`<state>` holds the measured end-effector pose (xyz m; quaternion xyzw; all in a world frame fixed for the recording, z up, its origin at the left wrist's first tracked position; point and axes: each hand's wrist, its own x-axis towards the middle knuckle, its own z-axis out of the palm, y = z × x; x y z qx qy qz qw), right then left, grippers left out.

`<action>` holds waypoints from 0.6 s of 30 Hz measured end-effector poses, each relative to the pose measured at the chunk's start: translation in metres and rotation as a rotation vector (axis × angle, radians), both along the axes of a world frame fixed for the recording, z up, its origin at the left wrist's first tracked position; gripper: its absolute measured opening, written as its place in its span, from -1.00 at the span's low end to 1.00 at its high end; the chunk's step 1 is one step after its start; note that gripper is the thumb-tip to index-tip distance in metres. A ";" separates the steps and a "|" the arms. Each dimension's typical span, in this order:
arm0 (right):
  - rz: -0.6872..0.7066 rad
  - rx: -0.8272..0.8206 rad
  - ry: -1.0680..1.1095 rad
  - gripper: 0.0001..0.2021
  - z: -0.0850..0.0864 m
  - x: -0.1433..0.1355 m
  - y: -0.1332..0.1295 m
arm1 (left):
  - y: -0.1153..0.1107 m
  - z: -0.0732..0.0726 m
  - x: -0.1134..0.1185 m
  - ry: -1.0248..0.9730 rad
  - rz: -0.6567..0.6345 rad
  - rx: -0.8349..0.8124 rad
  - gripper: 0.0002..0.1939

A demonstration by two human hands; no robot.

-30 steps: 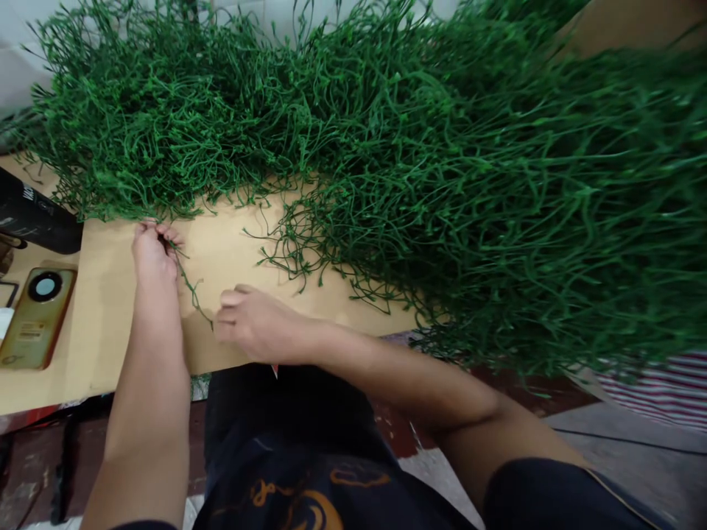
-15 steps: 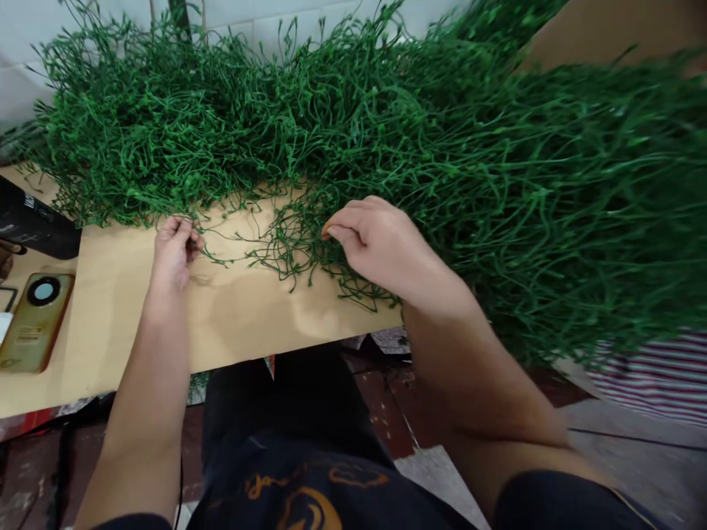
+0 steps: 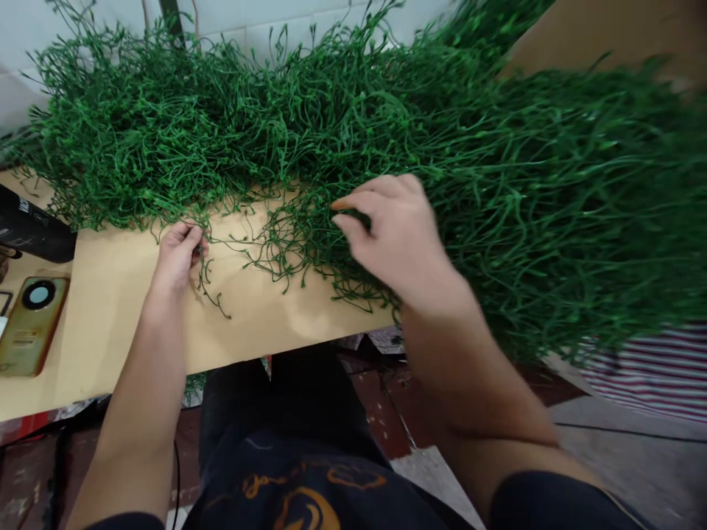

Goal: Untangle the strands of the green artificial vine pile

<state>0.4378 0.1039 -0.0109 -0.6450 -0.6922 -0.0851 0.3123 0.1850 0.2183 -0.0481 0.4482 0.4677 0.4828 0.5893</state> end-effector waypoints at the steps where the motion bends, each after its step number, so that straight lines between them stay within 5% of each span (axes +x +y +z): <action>1: 0.063 -0.011 0.038 -0.77 -0.002 -0.016 0.007 | -0.002 0.000 0.002 0.006 -0.026 -0.011 -0.84; 8: 0.394 -0.297 0.320 -0.70 -0.027 -0.110 0.062 | 0.000 -0.004 0.000 -0.061 -0.055 0.034 -0.86; 12: 0.460 -0.433 0.408 -0.77 -0.035 -0.121 0.076 | 0.002 -0.004 0.002 -0.072 -0.036 0.010 -0.86; 18: 0.324 -0.481 0.531 -0.76 -0.037 -0.120 0.071 | 0.002 -0.003 0.005 -0.060 -0.037 0.012 -0.81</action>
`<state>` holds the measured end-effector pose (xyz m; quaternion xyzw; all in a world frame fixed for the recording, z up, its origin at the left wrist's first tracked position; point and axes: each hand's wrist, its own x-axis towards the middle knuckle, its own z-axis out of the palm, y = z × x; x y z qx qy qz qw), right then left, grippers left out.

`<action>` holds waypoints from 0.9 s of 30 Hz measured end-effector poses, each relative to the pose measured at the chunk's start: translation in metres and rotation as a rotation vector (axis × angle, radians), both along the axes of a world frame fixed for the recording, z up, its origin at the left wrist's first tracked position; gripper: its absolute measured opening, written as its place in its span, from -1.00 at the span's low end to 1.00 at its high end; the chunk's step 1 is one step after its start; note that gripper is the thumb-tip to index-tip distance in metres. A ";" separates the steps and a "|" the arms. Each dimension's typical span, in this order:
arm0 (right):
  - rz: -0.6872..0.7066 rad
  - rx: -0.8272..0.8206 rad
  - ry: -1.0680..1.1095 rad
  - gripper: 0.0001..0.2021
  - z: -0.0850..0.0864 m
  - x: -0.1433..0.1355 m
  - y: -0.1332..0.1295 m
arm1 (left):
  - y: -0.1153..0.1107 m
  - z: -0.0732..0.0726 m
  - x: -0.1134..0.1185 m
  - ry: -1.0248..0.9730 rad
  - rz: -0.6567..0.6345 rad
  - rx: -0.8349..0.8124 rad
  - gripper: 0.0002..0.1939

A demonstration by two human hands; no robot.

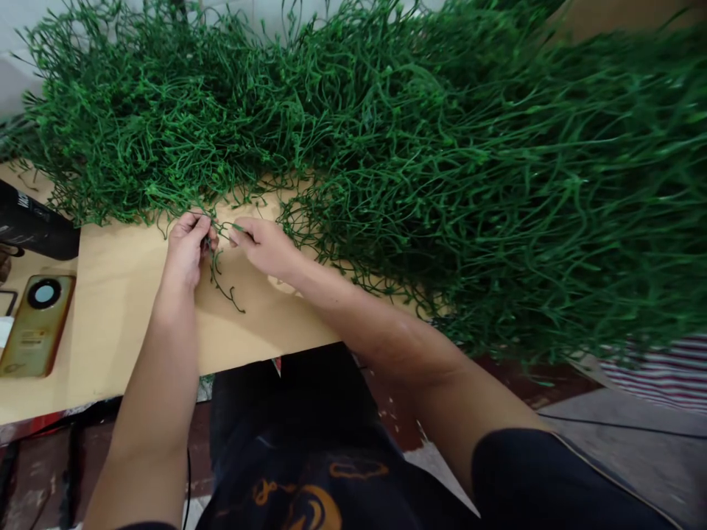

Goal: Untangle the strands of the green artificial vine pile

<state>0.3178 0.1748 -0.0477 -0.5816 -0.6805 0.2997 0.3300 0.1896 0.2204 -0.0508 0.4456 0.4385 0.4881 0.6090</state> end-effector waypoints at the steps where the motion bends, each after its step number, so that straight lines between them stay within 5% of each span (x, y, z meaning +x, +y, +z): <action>1: -0.013 -0.004 -0.004 -0.76 0.002 -0.001 -0.003 | 0.000 0.000 0.001 0.000 0.008 -0.002 -0.80; 9: 0.011 0.012 -0.172 -0.77 0.019 -0.010 -0.026 | -0.004 0.000 0.010 0.001 0.142 0.012 -0.71; 18: 0.037 0.018 -0.256 -0.80 0.016 -0.008 -0.034 | -0.007 -0.002 0.019 0.034 0.181 -0.013 -0.66; 27: 0.002 0.201 0.042 -0.80 0.010 0.019 -0.016 | -0.002 0.001 0.004 -0.095 -0.031 -0.029 -0.75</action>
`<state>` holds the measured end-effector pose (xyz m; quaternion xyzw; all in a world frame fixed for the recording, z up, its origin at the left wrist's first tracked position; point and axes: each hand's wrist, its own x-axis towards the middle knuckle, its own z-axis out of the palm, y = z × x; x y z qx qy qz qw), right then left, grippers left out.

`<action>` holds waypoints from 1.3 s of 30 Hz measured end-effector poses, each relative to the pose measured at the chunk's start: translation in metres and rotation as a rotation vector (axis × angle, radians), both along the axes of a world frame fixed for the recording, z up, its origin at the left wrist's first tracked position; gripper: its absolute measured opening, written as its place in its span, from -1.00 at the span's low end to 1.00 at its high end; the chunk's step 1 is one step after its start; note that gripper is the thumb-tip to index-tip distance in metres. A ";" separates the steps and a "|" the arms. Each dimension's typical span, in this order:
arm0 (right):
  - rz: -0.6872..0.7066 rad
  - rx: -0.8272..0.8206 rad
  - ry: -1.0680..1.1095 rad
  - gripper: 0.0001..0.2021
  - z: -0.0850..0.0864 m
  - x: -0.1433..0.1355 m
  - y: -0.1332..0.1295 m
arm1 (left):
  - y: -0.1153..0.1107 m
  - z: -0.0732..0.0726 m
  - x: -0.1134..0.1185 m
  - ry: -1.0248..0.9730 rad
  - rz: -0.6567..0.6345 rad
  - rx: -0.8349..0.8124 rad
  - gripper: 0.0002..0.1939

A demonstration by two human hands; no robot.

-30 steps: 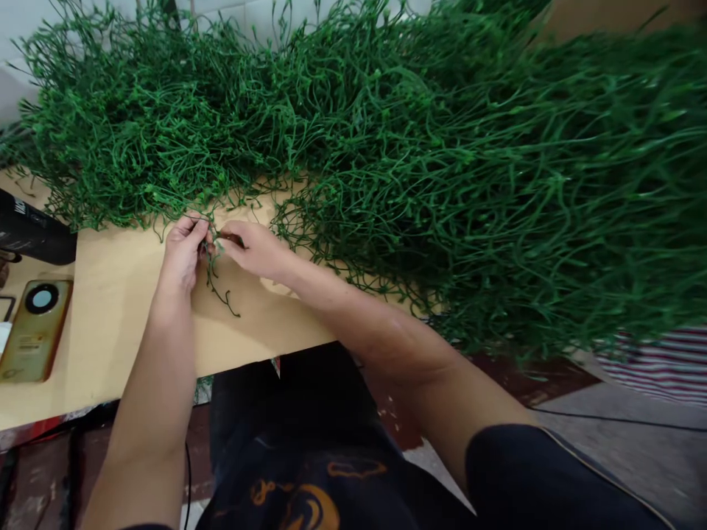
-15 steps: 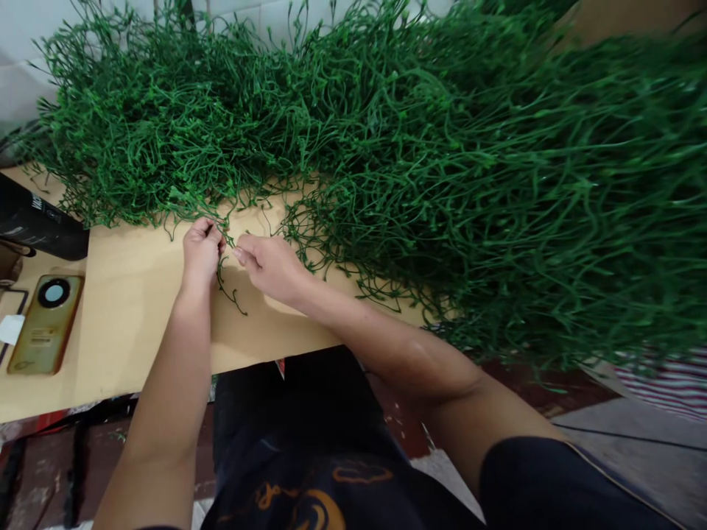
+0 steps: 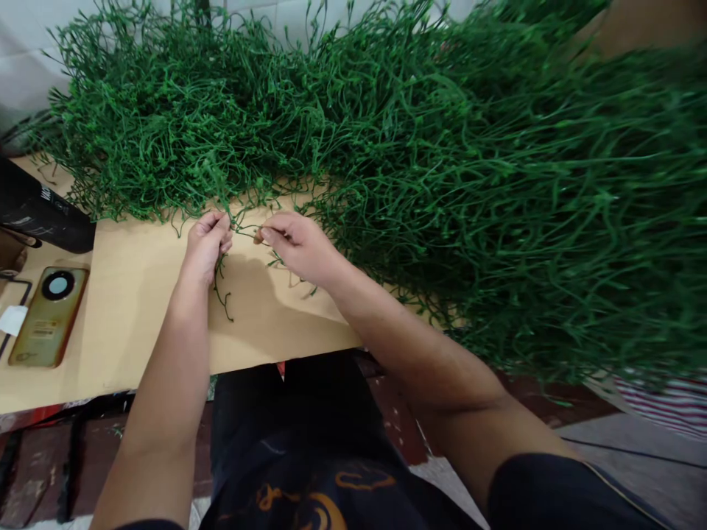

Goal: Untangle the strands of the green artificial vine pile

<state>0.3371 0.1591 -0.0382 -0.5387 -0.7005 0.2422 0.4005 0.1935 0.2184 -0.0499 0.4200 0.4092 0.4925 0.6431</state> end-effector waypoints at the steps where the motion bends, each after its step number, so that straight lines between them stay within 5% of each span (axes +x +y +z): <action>1: -0.040 0.020 0.017 -0.80 0.000 0.003 0.001 | -0.001 0.000 0.000 0.013 -0.034 0.005 -0.75; 6: -0.104 0.172 0.171 -0.78 0.001 -0.003 -0.003 | -0.003 -0.002 0.002 0.061 -0.099 0.052 -0.75; 15: 0.163 0.163 0.084 -0.76 -0.001 -0.021 -0.027 | -0.002 -0.003 0.008 0.239 0.166 0.101 -0.72; 19: 0.521 0.236 -0.011 -0.79 0.013 -0.032 -0.061 | 0.004 -0.003 0.000 0.151 0.373 0.016 -0.71; 21: 0.634 0.238 -0.101 -0.80 0.018 -0.036 -0.069 | 0.006 -0.004 -0.004 0.118 0.355 0.029 -0.72; 23: 0.559 0.113 -0.085 -0.78 0.019 -0.033 -0.063 | 0.005 -0.004 -0.007 0.103 0.271 0.074 -0.73; 26: 0.226 -0.049 0.053 -0.75 0.013 -0.020 -0.039 | 0.001 -0.004 -0.007 0.064 0.182 0.079 -0.73; 29: -0.004 0.016 0.092 -0.83 0.006 -0.008 -0.017 | 0.001 -0.005 -0.006 0.057 0.125 0.071 -0.74; 33: -0.034 0.088 -0.045 -0.97 -0.002 -0.010 0.000 | 0.004 -0.007 -0.005 0.061 0.080 0.120 -0.77; 39: -0.048 -0.020 -0.255 -0.85 -0.020 -0.024 0.016 | 0.005 -0.008 -0.005 0.091 0.038 0.146 -0.79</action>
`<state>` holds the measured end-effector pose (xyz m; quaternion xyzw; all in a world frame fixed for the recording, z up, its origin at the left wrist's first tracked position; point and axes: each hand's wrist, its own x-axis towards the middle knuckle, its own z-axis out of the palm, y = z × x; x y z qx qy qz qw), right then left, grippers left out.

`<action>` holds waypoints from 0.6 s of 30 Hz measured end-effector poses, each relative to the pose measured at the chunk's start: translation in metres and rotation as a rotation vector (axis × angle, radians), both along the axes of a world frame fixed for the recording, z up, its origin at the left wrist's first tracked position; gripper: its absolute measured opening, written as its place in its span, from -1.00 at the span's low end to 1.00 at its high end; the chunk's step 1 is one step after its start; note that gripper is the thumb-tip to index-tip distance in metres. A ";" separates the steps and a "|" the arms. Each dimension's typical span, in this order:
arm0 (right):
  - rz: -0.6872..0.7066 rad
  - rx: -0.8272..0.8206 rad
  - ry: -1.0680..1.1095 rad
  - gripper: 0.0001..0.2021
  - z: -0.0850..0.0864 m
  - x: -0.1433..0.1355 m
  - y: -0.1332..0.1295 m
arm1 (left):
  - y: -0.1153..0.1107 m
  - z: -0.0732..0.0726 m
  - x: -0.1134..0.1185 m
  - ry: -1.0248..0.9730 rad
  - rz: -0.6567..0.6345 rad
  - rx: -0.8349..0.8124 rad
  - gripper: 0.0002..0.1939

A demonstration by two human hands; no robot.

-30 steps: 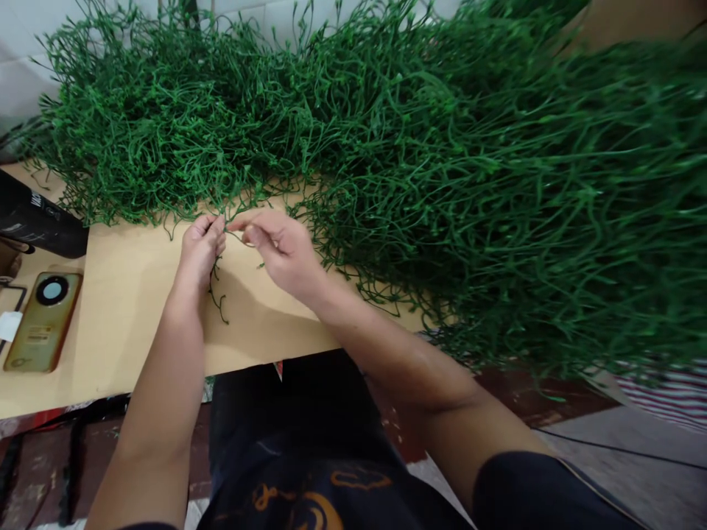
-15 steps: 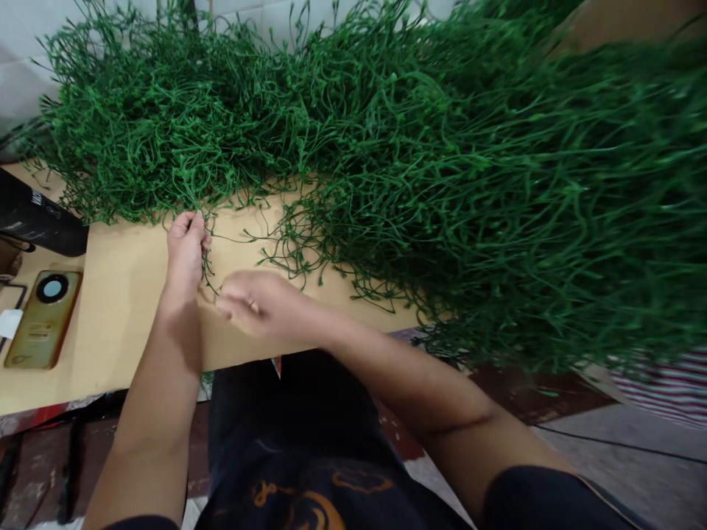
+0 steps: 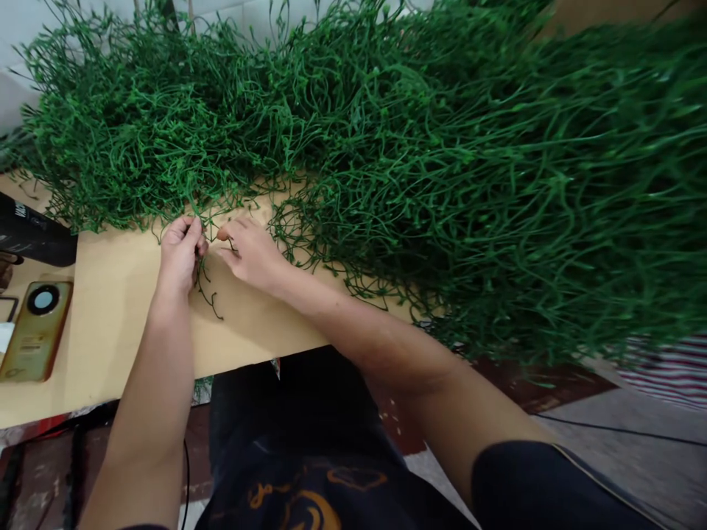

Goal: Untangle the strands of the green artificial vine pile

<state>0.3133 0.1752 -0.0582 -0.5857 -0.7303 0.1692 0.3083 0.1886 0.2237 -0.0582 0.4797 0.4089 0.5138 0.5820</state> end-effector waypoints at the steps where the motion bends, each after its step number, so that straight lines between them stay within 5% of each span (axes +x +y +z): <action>1: -0.009 -0.002 -0.011 -0.82 -0.002 -0.001 0.001 | 0.000 0.000 0.000 0.013 -0.008 0.000 -0.79; 7: -0.116 0.083 0.046 -0.72 -0.009 0.001 0.005 | -0.003 0.002 0.002 0.045 -0.024 -0.011 -0.78; 13: 0.132 0.057 0.093 -0.88 -0.006 0.003 0.001 | -0.004 0.005 0.003 0.124 0.016 -0.009 -0.77; 18: 0.138 -0.034 0.026 -0.88 0.008 0.004 -0.003 | -0.005 0.003 0.008 0.230 0.087 0.034 -0.73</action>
